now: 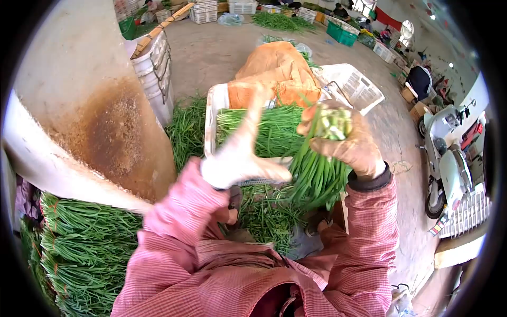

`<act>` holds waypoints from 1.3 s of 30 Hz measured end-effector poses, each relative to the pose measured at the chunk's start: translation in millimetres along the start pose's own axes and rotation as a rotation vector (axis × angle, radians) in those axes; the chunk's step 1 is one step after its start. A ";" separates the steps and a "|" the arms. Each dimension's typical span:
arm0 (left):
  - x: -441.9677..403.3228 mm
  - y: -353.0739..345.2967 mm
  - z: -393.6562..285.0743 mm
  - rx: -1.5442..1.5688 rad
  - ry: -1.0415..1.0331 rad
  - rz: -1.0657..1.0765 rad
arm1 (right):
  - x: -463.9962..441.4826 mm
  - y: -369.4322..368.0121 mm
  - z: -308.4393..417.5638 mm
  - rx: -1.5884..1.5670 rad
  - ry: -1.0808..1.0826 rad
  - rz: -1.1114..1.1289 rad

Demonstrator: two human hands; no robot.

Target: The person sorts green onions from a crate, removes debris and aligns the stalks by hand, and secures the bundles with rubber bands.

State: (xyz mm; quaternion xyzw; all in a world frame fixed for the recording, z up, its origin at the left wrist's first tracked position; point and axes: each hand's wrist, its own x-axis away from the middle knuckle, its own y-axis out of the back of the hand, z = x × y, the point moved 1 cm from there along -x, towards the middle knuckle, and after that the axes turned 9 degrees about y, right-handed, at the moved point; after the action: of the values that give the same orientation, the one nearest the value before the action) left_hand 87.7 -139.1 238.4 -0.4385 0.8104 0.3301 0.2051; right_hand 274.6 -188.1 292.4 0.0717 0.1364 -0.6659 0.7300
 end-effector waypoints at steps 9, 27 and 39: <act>130.1 -54.5 53.3 1.226 0.670 -0.584 | -46.6 -140.3 -69.7 0.493 0.235 0.717; 137.6 -51.4 59.7 0.751 0.847 0.208 | 64.3 -90.7 -148.2 -0.451 0.045 -0.468; 286.9 5.6 3.4 0.577 1.133 0.724 | 101.2 15.1 -211.5 -0.522 -0.135 -0.571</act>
State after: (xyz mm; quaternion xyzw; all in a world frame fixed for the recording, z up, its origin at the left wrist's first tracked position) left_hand -69.3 -299.5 59.6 -0.1752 0.9410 -0.1270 -0.2602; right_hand 275.4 -222.3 60.0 -0.2012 0.2676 -0.7883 0.5162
